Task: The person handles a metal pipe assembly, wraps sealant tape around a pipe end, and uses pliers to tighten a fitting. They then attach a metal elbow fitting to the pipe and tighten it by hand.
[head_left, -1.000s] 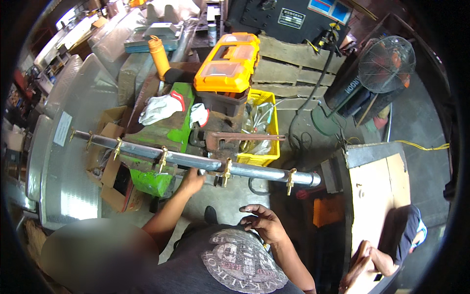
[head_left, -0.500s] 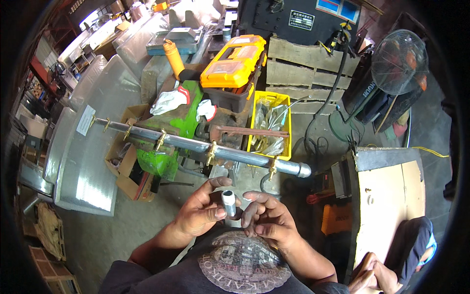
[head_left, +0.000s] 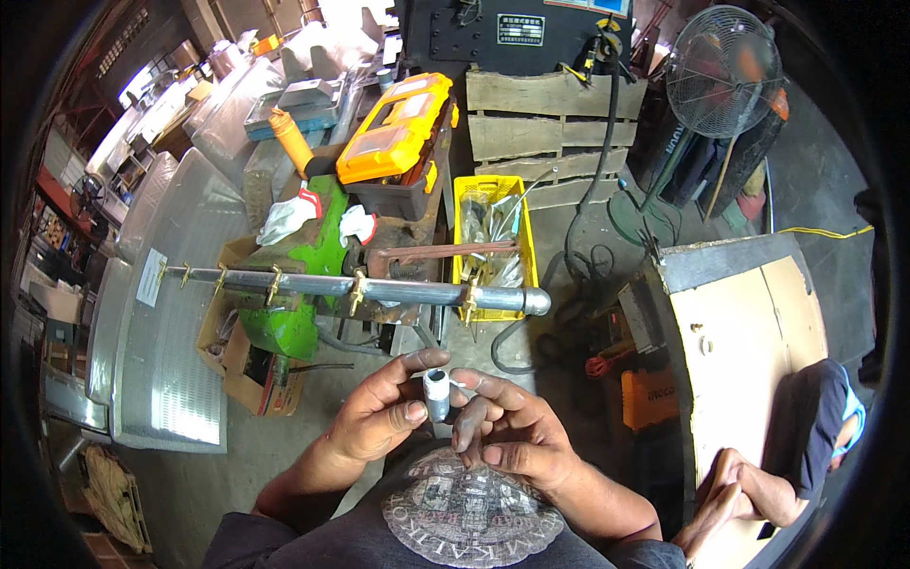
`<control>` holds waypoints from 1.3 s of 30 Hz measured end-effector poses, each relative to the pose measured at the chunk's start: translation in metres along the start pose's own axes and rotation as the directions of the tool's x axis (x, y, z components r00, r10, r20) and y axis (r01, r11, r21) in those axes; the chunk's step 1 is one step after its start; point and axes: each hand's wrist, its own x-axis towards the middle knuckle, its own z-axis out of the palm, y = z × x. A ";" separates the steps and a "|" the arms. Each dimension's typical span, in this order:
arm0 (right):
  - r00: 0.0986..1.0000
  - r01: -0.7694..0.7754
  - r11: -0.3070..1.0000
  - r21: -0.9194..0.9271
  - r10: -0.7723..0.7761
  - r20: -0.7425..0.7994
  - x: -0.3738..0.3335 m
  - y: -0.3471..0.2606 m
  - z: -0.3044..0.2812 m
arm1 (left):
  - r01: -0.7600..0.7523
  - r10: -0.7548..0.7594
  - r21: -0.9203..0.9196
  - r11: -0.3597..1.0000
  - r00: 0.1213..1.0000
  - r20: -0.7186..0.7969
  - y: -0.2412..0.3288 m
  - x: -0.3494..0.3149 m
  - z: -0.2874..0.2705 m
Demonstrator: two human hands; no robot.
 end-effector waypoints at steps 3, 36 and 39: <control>1.000 -0.004 1.000 -0.015 0.004 -0.015 -0.004 -0.002 0.003 | -0.007 0.007 0.059 0.998 1.000 -0.010 -0.002 0.001 0.003; 0.998 -0.034 0.995 -0.092 0.029 -0.052 -0.021 0.013 -0.013 | 0.054 0.054 0.399 0.915 0.965 -0.255 -0.018 0.008 0.014; 0.999 -0.048 0.999 -0.017 0.047 -0.025 -0.021 0.018 -0.019 | 0.055 0.088 0.416 0.907 0.944 -0.317 -0.023 0.013 0.017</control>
